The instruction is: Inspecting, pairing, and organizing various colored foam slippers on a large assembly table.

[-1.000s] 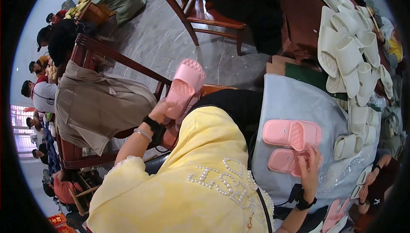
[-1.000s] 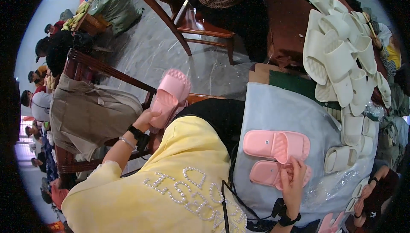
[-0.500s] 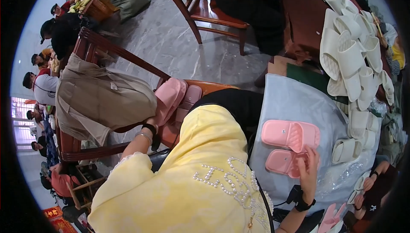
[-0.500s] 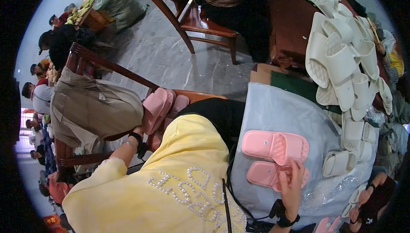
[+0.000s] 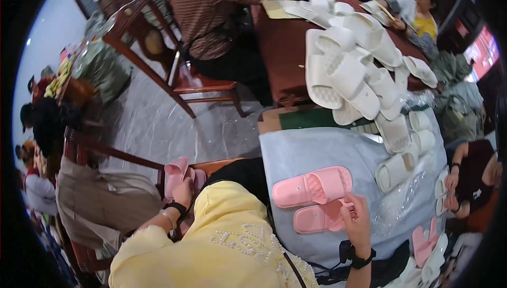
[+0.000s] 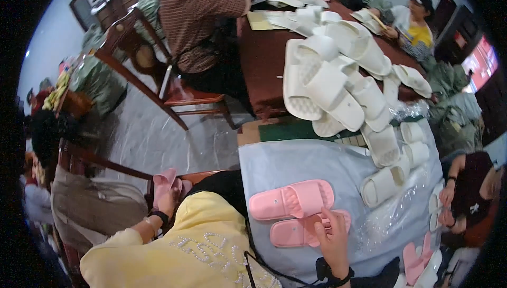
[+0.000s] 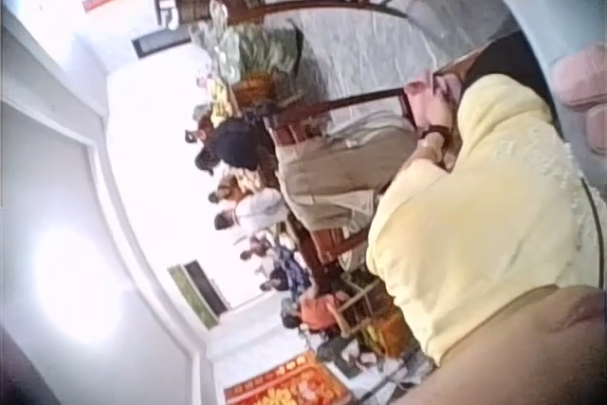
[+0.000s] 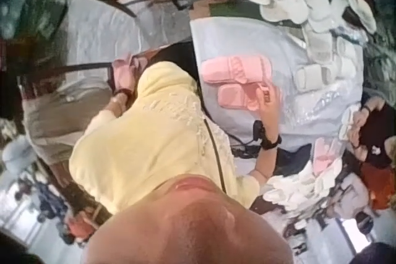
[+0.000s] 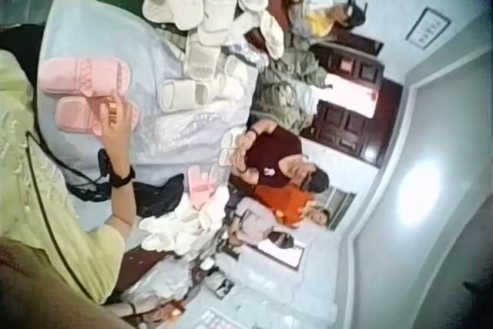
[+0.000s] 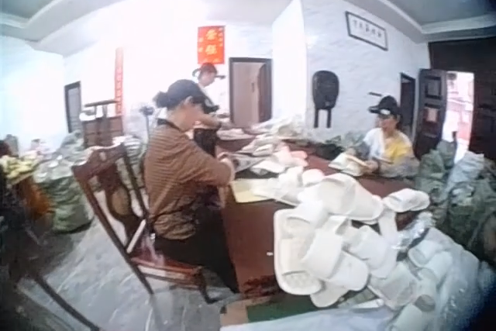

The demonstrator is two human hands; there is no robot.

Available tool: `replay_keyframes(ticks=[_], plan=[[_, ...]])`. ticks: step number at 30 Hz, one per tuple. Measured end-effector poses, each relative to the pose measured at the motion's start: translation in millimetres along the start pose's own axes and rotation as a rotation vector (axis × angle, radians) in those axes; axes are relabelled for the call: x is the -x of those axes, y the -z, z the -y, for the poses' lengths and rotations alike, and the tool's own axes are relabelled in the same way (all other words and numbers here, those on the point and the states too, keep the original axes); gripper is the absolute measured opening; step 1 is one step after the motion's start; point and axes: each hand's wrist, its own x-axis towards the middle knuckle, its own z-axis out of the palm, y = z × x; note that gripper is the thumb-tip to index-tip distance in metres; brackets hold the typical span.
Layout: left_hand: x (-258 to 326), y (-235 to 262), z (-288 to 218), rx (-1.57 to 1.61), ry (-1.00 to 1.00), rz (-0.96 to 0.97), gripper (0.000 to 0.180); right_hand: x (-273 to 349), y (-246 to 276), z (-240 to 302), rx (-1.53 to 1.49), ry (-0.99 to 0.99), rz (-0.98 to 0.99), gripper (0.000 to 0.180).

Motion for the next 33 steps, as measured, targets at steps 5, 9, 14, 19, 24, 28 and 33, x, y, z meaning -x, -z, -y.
replay_keyframes(ticks=[5, 9, 14, 19, 24, 28, 33], plan=[[-41, 6, 10, -0.558, 0.044, -0.008, 0.060, -3, 3, -7, 0.095, 0.046, -0.094, 0.034], [-56, -17, 37, -0.479, 0.074, 0.110, 0.053, -3, 3, -8, -0.007, -0.099, -0.040, 0.041], [-68, -31, 66, -0.539, 0.077, 0.158, 0.044, -4, 4, -10, 0.266, 0.035, -0.030, 0.062], [-85, -33, 78, -0.613, 0.052, 0.202, 0.037, 1, 1, -17, 0.481, 0.009, 0.073, 0.084], [-107, -50, 114, -0.694, 0.010, 0.250, 0.030, 6, -5, -35, 0.662, 0.039, -0.082, 0.080], [-121, -47, 109, -0.933, -0.223, 0.307, 0.026, 6, -10, -43, 0.608, -0.049, -0.113, 0.071], [-123, 26, -57, -0.844, -0.413, 0.551, 0.041, 3, -9, -16, 0.679, -0.037, -0.253, 0.061]])
